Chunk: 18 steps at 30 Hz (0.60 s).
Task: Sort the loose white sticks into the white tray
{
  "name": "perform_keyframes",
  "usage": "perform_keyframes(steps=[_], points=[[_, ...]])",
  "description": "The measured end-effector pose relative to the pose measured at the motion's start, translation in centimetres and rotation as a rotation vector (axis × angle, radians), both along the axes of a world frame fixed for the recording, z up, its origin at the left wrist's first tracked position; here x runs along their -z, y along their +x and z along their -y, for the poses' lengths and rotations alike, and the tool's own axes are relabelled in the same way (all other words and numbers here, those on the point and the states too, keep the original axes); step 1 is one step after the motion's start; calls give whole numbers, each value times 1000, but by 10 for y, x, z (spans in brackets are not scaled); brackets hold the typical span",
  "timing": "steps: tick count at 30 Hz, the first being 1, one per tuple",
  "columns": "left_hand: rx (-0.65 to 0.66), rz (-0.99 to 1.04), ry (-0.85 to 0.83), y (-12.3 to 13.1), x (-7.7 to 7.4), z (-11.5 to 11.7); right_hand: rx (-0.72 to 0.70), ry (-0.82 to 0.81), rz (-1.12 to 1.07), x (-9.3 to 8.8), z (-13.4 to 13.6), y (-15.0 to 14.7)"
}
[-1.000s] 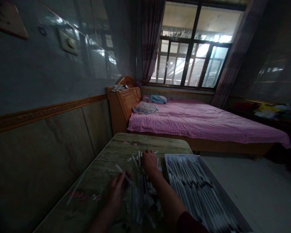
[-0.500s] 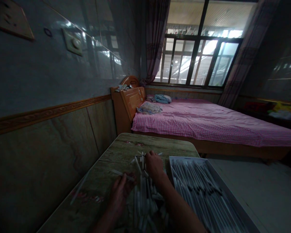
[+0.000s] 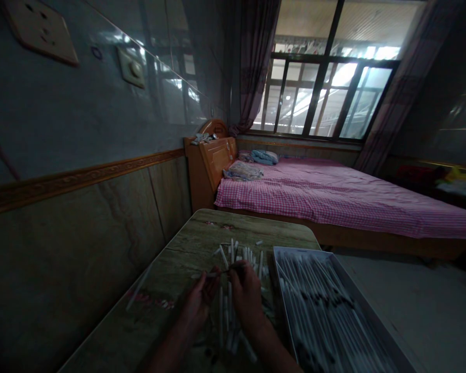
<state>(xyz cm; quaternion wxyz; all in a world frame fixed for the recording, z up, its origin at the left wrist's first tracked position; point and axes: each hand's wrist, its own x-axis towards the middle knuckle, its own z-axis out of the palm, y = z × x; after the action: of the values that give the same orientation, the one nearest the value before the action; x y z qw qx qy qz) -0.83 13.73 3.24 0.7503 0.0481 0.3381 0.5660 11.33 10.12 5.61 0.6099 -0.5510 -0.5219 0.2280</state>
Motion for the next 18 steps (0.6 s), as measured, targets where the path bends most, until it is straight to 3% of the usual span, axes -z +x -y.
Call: perform_keyframes(steps=[13,18], points=[[134,2,103,7,14,5,-11,37,96,13,8,-9],[219,95,67,1,11,3,-1,-13,181,17,18,-7]])
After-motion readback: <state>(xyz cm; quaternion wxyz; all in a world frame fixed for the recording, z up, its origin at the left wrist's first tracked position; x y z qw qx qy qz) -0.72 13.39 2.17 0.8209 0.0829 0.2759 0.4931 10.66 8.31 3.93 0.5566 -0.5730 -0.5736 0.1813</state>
